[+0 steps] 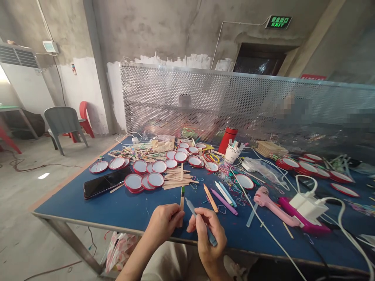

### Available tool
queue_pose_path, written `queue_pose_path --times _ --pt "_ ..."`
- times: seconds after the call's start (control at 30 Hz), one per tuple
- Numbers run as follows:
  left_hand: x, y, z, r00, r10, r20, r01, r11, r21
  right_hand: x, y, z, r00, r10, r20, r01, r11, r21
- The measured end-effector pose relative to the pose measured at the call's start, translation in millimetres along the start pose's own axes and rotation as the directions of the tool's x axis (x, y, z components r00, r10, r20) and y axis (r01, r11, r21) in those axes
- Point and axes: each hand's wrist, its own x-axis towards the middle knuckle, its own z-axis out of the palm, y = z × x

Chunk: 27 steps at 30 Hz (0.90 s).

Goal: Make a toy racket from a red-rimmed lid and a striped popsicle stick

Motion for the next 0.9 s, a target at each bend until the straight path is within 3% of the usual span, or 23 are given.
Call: queue_pose_path --times 0.13,0.33,0.53,0.73,0.9 --pt "-0.3 0.5 -0.4 1.000 -0.001 -0.004 0.001 1.000 0.005 2.3 -2.2 -0.9 0.997 -0.021 0.075 0.022 1.000 -0.013" --pt "-1.0 0.5 -0.5 1.000 0.028 -0.014 -0.027 0.999 0.026 -0.9 1.3 -0.2 0.999 0.025 -0.021 -0.025 1.000 0.006" --pt "-1.3 0.5 -0.5 0.999 0.030 -0.023 -0.029 0.999 0.026 0.9 -2.5 -2.8 0.997 0.009 0.078 -0.007 1.000 -0.022" --pt "-1.0 1.5 -1.1 1.000 0.025 -0.019 -0.024 0.999 0.034 -1.0 0.6 0.1 0.997 0.061 -0.038 -0.061 0.998 0.005" --pt "-0.7 0.0 -0.8 1.000 0.029 -0.010 -0.029 0.999 0.030 -1.5 1.2 -0.1 0.999 0.045 0.022 -0.045 0.999 0.011"
